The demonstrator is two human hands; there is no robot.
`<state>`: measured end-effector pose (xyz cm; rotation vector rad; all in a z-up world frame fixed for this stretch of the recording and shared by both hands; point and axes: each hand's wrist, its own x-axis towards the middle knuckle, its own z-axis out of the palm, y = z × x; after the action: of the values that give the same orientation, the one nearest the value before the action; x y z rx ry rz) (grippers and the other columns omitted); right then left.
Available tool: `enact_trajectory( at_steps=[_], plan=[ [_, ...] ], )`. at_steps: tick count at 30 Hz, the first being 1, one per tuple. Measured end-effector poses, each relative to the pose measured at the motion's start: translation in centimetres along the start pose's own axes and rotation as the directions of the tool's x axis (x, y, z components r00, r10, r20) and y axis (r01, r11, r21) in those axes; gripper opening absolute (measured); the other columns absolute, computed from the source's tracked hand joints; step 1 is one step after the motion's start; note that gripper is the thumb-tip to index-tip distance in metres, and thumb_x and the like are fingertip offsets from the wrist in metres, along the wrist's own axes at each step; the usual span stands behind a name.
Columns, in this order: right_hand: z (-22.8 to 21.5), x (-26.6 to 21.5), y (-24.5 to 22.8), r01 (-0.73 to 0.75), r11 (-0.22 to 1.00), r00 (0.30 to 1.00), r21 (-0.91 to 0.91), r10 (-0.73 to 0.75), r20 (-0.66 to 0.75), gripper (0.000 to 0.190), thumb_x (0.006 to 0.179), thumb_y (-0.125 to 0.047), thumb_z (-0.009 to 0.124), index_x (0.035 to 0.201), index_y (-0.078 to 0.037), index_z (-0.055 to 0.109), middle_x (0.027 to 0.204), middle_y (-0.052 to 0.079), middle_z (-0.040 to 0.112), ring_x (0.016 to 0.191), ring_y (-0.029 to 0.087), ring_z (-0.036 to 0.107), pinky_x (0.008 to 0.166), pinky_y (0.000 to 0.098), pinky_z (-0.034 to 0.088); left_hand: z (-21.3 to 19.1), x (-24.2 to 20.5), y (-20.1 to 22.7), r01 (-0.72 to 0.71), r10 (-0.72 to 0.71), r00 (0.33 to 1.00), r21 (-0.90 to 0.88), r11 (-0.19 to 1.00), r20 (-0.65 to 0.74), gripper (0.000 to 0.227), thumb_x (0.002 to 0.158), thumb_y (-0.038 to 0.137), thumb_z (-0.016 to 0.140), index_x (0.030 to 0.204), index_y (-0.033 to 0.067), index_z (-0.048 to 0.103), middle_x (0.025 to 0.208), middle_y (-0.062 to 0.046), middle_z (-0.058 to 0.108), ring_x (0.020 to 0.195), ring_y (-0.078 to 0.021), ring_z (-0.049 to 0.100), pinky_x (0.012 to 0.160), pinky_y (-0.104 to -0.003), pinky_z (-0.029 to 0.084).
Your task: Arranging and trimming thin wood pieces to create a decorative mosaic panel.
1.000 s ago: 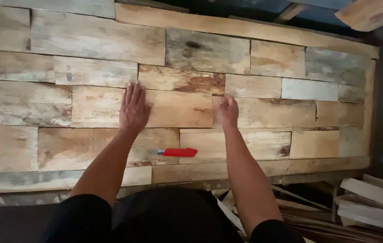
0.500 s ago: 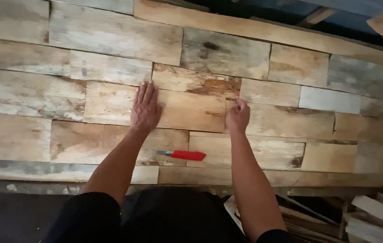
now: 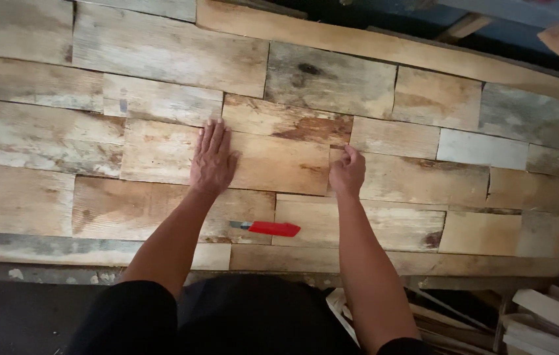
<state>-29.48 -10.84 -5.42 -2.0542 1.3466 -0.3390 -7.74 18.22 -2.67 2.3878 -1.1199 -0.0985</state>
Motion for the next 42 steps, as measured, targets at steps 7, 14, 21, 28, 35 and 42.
enact_trajectory(
  at_steps=[7,14,21,28,35,42],
  plan=[
    [0.8,0.2,1.4,0.057,0.998,0.998,-0.026,-0.058,-0.025,0.049,0.082,-0.005,0.063,0.132,-0.003,0.065,0.115,0.011,0.061,0.103,0.025,0.062,0.094,0.0378,0.051,-0.1,0.1,-0.1,-0.031,0.031,1.0,0.008,0.999,0.004,0.064,0.102,0.031,0.056,0.153,-0.0062,0.043,0.166,-0.025,0.033,0.155,-0.0445,0.026,0.128,-0.052,0.02],
    [0.9,0.2,2.1,0.153,0.988,0.985,-0.023,-0.154,-0.08,0.047,0.083,-0.003,0.062,0.13,-0.004,0.067,0.11,0.012,0.063,0.102,0.027,0.062,0.09,0.0392,0.052,0.1,0.0,-0.2,-0.016,0.015,1.0,-0.027,1.0,-0.006,0.066,0.1,0.03,0.057,0.154,-0.0044,0.042,0.165,-0.024,0.035,0.155,-0.0437,0.027,0.128,-0.053,0.021],
    [1.3,0.3,2.6,0.212,0.977,0.969,-0.008,-0.211,-0.132,0.04,0.09,-0.004,0.057,0.128,-0.006,0.068,0.11,0.01,0.065,0.1,0.026,0.063,0.088,0.0382,0.053,0.6,-0.4,-0.7,-0.05,0.05,0.999,0.041,0.998,0.003,0.072,0.098,0.031,0.059,0.153,-0.0099,0.038,0.164,-0.032,0.03,0.154,-0.0456,0.026,0.127,-0.054,0.019],
    [-0.9,-1.4,1.9,0.216,0.967,0.969,0.137,-0.195,-0.152,0.033,0.095,-0.014,0.064,0.126,-0.005,0.067,0.118,0.01,0.067,0.103,0.025,0.064,0.093,0.0367,0.051,-1.3,-1.5,-1.4,0.092,-0.092,0.996,-0.017,0.996,-0.016,0.077,0.094,0.032,0.066,0.154,-0.0078,0.037,0.166,-0.028,0.026,0.156,-0.043,0.023,0.128,-0.054,0.017],
    [-3.4,-7.4,-3.7,0.531,0.82,0.837,-0.211,-0.547,-0.017,0.045,0.089,-0.01,0.067,0.133,-0.001,0.061,0.131,0.019,0.064,0.121,0.039,0.061,0.106,0.049,0.049,-4.1,-4.3,-5.5,0.458,-0.436,0.882,0.107,0.882,-0.181,0.085,0.097,0.048,0.067,0.155,-0.0057,0.035,0.168,-0.031,0.021,0.158,-0.0443,0.016,0.128,-0.058,0.01],
    [-2.0,-9.7,-3.7,0.535,0.82,0.845,-0.204,-0.524,0.11,0.056,0.092,-0.018,0.072,0.14,0.003,0.054,0.143,0.026,0.056,0.135,0.043,0.051,0.113,0.0507,0.042,-4.8,-4.6,-5.4,0.463,-0.45,0.886,0.16,0.872,-0.109,0.101,0.091,0.054,0.067,0.158,-0.0103,0.027,0.168,-0.032,0.018,0.158,-0.0448,0.012,0.127,-0.059,0.008]
  ],
)
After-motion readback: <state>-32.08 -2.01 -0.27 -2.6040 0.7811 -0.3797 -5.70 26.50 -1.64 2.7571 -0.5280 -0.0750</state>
